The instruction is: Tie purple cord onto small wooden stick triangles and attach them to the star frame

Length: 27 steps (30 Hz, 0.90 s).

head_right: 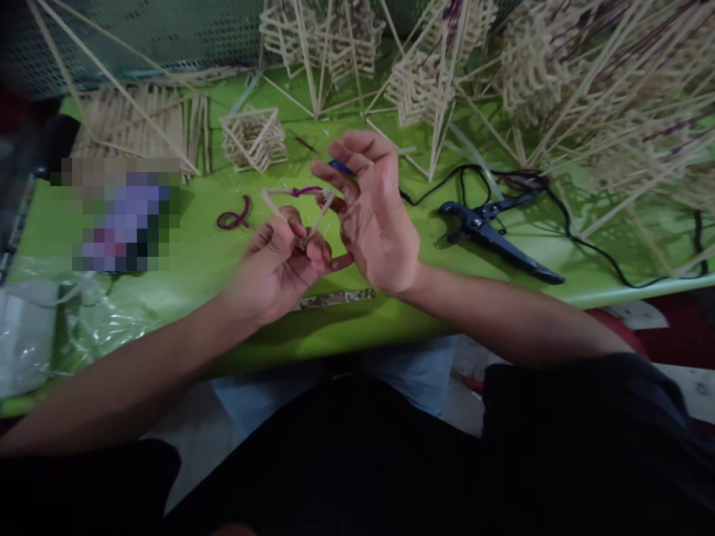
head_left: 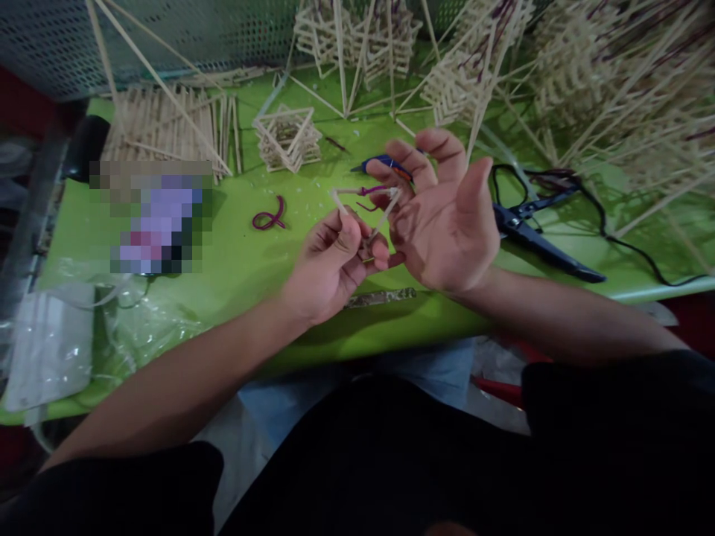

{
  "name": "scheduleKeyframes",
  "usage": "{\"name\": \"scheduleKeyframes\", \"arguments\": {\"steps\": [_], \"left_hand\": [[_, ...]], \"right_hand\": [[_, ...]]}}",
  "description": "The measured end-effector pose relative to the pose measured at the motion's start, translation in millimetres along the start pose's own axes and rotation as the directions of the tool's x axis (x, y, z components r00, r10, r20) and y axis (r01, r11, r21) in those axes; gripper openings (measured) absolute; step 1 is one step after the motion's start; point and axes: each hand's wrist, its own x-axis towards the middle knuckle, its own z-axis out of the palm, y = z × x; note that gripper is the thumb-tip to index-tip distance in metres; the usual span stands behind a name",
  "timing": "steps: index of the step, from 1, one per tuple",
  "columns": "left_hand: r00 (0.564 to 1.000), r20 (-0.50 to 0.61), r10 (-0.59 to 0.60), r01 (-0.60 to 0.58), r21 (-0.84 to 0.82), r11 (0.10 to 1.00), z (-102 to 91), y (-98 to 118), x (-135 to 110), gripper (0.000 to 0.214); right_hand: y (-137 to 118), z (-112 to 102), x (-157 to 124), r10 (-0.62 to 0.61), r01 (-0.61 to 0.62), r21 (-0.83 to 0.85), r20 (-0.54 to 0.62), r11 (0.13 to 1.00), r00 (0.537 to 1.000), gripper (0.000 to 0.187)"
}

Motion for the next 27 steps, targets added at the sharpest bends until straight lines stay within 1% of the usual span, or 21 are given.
{"name": "scheduleKeyframes", "arguments": {"steps": [2,4,6,7,9,11,14,16,17,20,23,25,27], "left_hand": [[1.000,-0.004,0.005,-0.005,0.000,1.000,-0.4,-1.8,0.7,0.036],[0.999,-0.021,0.035,-0.035,0.001,0.999,-1.1,-2.3,1.7,0.035],[0.997,-0.048,0.066,-0.066,0.003,0.998,-1.4,-1.6,2.5,0.034],[0.996,-0.062,0.063,-0.062,0.006,0.998,-1.3,-1.0,2.7,0.033],[0.996,-0.085,0.022,-0.021,0.020,1.000,-0.4,0.5,2.7,0.033],[0.996,-0.089,-0.020,0.024,0.042,0.999,0.6,1.8,2.0,0.034],[0.997,-0.072,-0.039,0.042,0.039,0.998,1.3,2.9,0.9,0.035],[0.998,-0.056,-0.037,0.038,0.012,0.999,1.0,2.9,0.5,0.035],[0.998,-0.050,-0.032,0.032,0.001,0.999,0.8,2.7,0.5,0.036],[0.998,-0.054,-0.018,0.018,0.004,1.000,0.1,1.7,0.7,0.040],[0.997,-0.080,0.005,-0.003,0.033,0.999,-0.1,1.6,1.1,0.043],[0.995,-0.099,0.018,-0.014,0.040,0.999,-0.1,2.4,1.2,0.044],[0.993,-0.115,0.031,-0.027,0.042,0.999,-0.6,3.5,1.8,0.042]], "right_hand": [[-2.3,2.4,-2.2,0.022,-0.022,0.013,-0.026,1.000,0.999,0.040],[-5.0,6.6,-4.0,0.042,-0.041,0.005,-0.057,0.999,0.998,0.038],[-6.3,10.8,-5.0,0.024,-0.024,0.007,-0.087,1.000,0.996,0.038],[-6.5,12.3,-5.1,0.006,-0.005,0.017,-0.101,1.000,0.995,0.038],[-6.7,13.2,-4.7,-0.012,0.016,0.044,-0.097,0.999,0.995,0.036],[-7.3,11.4,-3.8,-0.009,0.012,0.041,-0.080,0.999,0.997,0.035],[-8.3,7.1,-3.0,0.011,-0.016,-0.082,-0.064,0.996,0.998,0.044],[-7.6,5.5,-3.8,-0.002,-0.006,-0.168,-0.044,0.986,0.999,0.049],[-6.6,5.3,-4.4,-0.010,0.004,-0.187,-0.030,0.982,0.999,0.049],[-2.4,6.5,-6.5,-0.048,0.046,-0.198,-0.007,0.979,0.999,0.046],[0.2,9.8,-9.0,-0.052,0.045,-0.219,-0.025,0.975,0.998,0.051],[-0.2,12.6,-11.9,-0.041,0.032,-0.208,-0.036,0.977,0.999,0.052],[-0.9,14.1,-14.9,-0.042,0.036,-0.146,-0.041,0.989,0.998,0.045]]}}
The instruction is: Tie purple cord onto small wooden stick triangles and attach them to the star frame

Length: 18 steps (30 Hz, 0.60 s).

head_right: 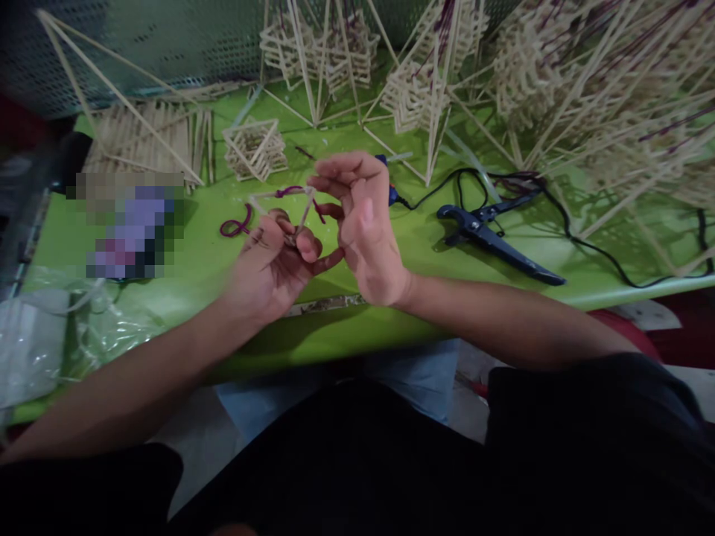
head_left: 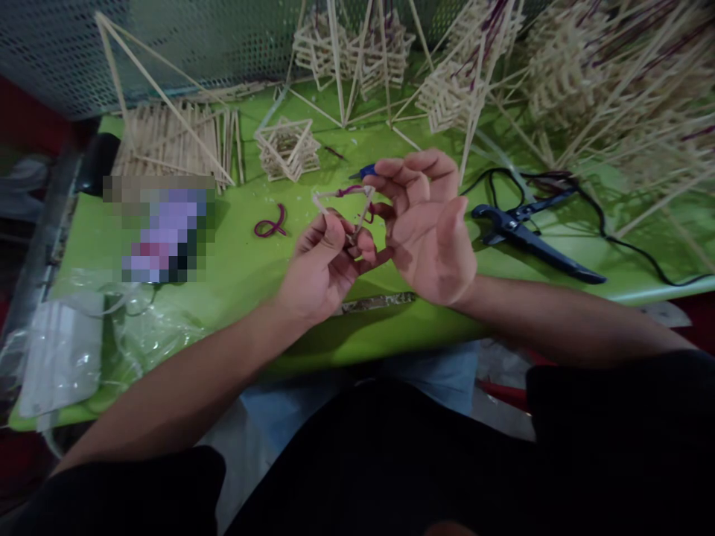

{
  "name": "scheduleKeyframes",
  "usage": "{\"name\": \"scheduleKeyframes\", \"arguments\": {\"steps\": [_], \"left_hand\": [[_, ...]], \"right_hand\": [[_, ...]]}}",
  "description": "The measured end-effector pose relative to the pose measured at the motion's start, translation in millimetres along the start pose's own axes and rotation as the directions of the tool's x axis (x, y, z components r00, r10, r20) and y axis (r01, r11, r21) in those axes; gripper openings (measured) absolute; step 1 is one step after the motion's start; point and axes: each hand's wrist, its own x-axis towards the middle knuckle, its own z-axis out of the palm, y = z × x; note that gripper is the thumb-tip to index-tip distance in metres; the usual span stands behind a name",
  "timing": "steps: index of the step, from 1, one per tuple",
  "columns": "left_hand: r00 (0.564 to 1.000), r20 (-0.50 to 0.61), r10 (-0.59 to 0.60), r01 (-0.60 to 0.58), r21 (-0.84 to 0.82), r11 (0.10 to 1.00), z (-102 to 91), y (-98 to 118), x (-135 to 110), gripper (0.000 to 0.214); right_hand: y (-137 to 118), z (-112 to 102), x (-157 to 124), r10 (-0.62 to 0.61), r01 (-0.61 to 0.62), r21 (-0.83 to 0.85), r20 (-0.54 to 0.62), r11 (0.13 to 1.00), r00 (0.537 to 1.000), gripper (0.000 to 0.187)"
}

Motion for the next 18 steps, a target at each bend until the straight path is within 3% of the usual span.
{"name": "scheduleKeyframes", "arguments": {"steps": [4,7,10,13,18], "left_hand": [[0.994,-0.002,0.112,-0.111,0.097,0.989,-8.6,1.2,6.8,0.042],[0.977,0.070,0.201,-0.213,0.255,0.943,-22.7,3.3,15.5,0.046],[0.957,0.185,0.224,-0.282,0.410,0.867,-33.9,8.4,20.0,0.045],[0.943,0.220,0.248,-0.330,0.540,0.774,-35.3,14.2,18.4,0.047],[0.930,0.257,0.265,-0.368,0.614,0.698,-28.9,19.2,13.5,0.045]], "right_hand": [[6.1,-9.5,4.9,-0.079,0.080,0.042,-0.021,0.996,0.997,0.027],[14.3,-27.9,23.0,-0.235,0.229,-0.098,-0.064,0.969,0.970,0.034],[13.7,-45.9,41.4,-0.121,0.147,-0.213,0.130,0.966,0.984,0.043],[4.6,-55.5,48.4,0.015,0.079,-0.266,0.336,0.961,0.942,0.047],[-8.4,-58.3,44.0,-0.100,0.311,-0.416,0.456,0.855,0.885,0.035]]}}
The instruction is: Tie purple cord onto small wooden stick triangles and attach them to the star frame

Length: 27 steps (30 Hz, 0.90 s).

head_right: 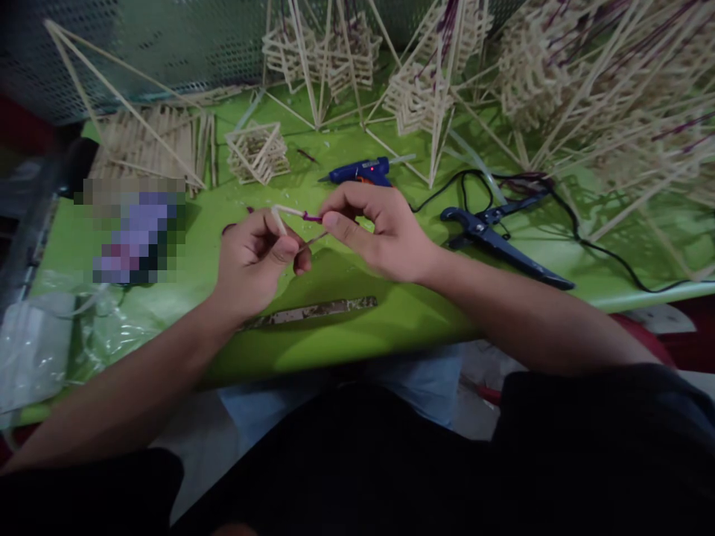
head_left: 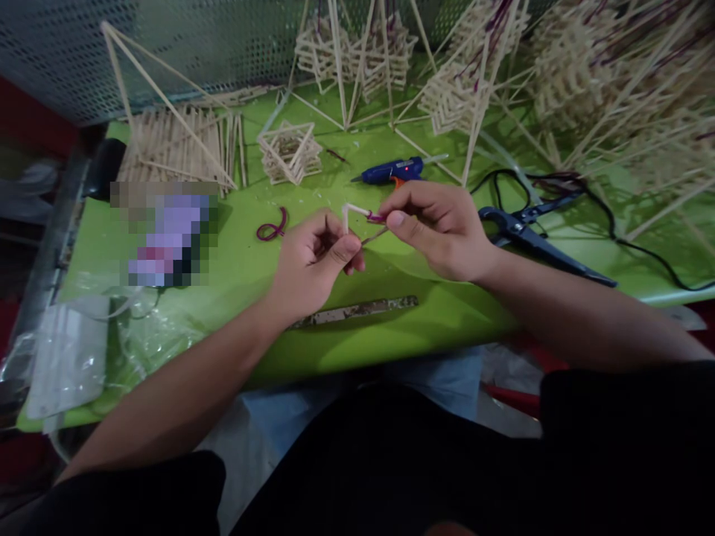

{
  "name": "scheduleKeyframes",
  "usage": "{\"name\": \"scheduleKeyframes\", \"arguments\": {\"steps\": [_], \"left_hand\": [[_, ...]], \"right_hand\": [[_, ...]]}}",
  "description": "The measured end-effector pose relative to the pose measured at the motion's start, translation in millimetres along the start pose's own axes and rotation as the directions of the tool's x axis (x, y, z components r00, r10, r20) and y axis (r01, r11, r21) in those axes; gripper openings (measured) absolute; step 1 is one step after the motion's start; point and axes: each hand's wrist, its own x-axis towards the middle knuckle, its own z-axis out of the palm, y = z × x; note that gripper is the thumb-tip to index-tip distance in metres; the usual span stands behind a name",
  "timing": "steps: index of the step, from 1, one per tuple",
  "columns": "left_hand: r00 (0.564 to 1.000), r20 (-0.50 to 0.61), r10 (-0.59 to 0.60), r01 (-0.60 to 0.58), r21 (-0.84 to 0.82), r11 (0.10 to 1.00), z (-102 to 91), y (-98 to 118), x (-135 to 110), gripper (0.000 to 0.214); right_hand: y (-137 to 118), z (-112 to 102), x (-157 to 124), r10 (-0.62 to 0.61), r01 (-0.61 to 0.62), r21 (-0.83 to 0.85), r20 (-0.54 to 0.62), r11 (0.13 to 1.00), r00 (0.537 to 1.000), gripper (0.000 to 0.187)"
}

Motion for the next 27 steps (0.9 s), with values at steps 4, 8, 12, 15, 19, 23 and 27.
{"name": "scheduleKeyframes", "arguments": {"steps": [4,8,12,15,19,23,27], "left_hand": [[1.000,-0.010,0.000,0.001,0.046,0.999,-1.2,2.0,-1.5,0.039],[0.997,-0.068,0.018,-0.006,0.172,0.985,-2.4,4.3,-3.5,0.038],[0.989,-0.126,0.081,-0.044,0.272,0.961,-3.0,6.2,-4.8,0.040],[0.979,-0.153,0.131,-0.074,0.333,0.940,-3.0,7.1,-5.5,0.039],[0.972,-0.151,0.182,-0.109,0.397,0.911,-1.4,10.3,-6.5,0.037],[0.971,-0.140,0.192,-0.120,0.411,0.904,0.4,15.1,-7.5,0.036],[0.975,-0.131,0.181,-0.113,0.415,0.903,0.5,17.4,-8.7,0.037]], "right_hand": [[-4.0,-1.4,-2.4,-0.060,0.048,-0.183,-0.064,0.982,0.996,0.029],[-7.8,-2.4,-3.7,-0.077,0.061,-0.254,-0.056,0.965,0.995,0.023],[-14.0,-0.6,-5.8,-0.096,0.077,-0.247,-0.065,0.966,0.993,0.019],[-18.7,1.3,-7.6,-0.066,0.043,-0.261,-0.081,0.964,0.995,0.018],[-22.9,2.3,-9.5,-0.073,0.044,-0.217,-0.125,0.975,0.989,0.016],[-25.9,3.2,-10.9,-0.068,0.039,-0.181,-0.153,0.983,0.986,0.021],[-29.3,4.8,-11.2,-0.033,0.015,-0.111,-0.161,0.994,0.986,0.030]]}}
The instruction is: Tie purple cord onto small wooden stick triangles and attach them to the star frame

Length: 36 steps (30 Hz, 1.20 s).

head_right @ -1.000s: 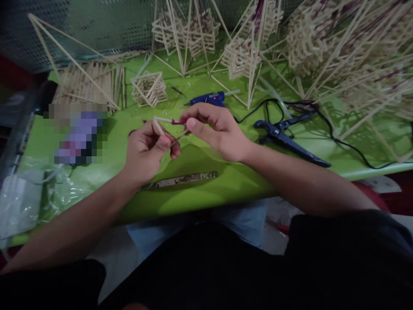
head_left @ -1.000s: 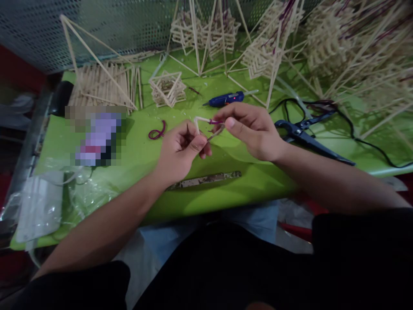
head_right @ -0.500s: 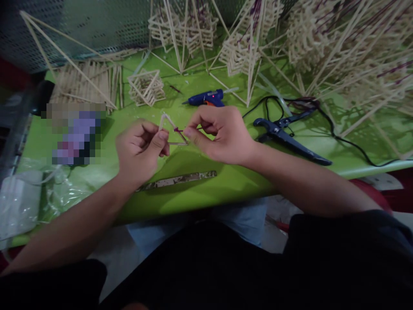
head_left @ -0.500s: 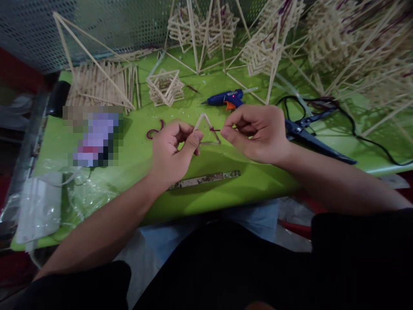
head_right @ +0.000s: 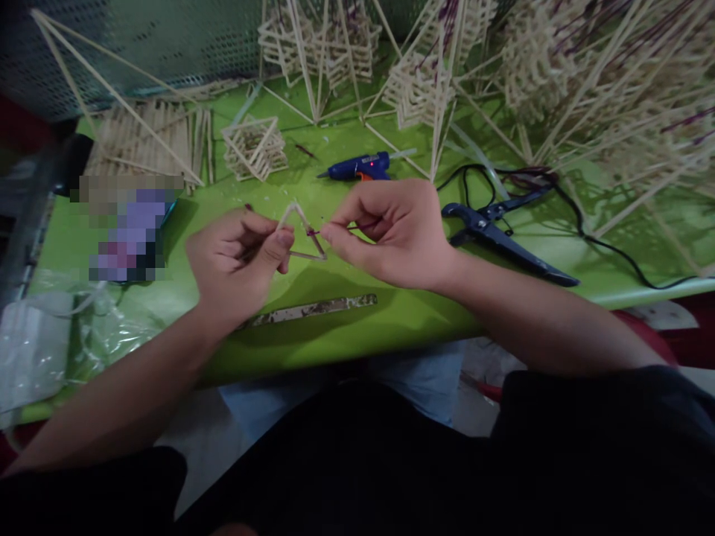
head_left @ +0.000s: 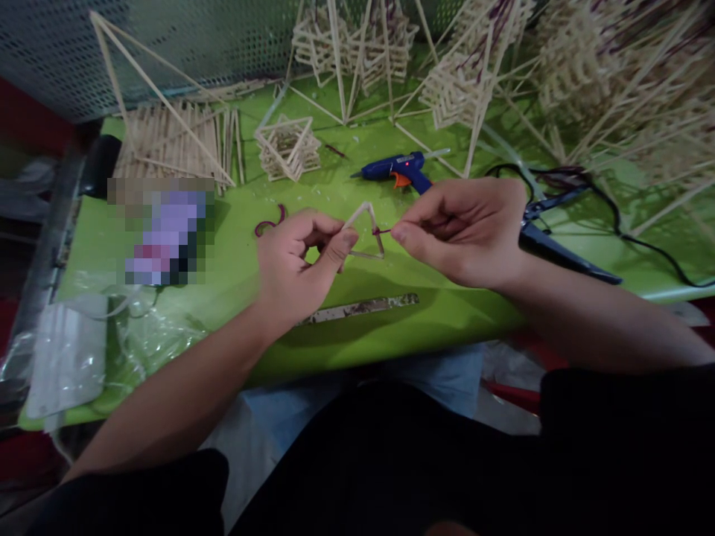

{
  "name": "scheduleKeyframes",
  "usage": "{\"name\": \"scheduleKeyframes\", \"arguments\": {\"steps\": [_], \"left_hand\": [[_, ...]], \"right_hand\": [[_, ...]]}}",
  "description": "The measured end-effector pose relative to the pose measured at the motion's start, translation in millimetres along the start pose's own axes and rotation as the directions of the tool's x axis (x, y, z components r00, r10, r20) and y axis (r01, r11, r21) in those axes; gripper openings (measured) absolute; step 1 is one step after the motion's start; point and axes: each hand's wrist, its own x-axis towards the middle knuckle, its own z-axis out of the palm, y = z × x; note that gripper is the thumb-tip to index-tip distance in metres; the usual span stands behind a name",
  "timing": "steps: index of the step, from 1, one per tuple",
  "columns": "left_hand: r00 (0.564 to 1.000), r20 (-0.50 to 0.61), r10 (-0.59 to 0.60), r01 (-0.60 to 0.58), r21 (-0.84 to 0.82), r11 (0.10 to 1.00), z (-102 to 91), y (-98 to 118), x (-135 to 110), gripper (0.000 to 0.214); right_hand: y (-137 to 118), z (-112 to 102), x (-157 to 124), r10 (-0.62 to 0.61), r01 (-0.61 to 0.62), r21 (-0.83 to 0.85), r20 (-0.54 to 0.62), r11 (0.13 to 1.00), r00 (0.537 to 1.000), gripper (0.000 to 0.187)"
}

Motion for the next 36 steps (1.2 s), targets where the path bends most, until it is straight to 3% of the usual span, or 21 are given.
{"name": "scheduleKeyframes", "arguments": {"steps": [7,18,36], "left_hand": [[1.000,-0.011,-0.020,0.020,-0.009,1.000,0.8,1.4,-0.9,0.043],[0.998,0.002,-0.056,0.056,-0.005,0.998,-1.0,8.8,-1.4,0.036],[0.998,-0.021,-0.065,0.064,-0.009,0.998,-0.5,11.8,-0.8,0.041]], "right_hand": [[-6.9,-0.9,3.3,-0.025,0.025,0.089,0.006,0.996,1.000,0.021],[-10.9,-2.5,3.9,-0.036,0.036,0.076,-0.009,0.996,0.999,0.020],[-16.1,-2.7,5.4,0.031,-0.027,0.128,-0.030,0.991,0.999,0.022]]}}
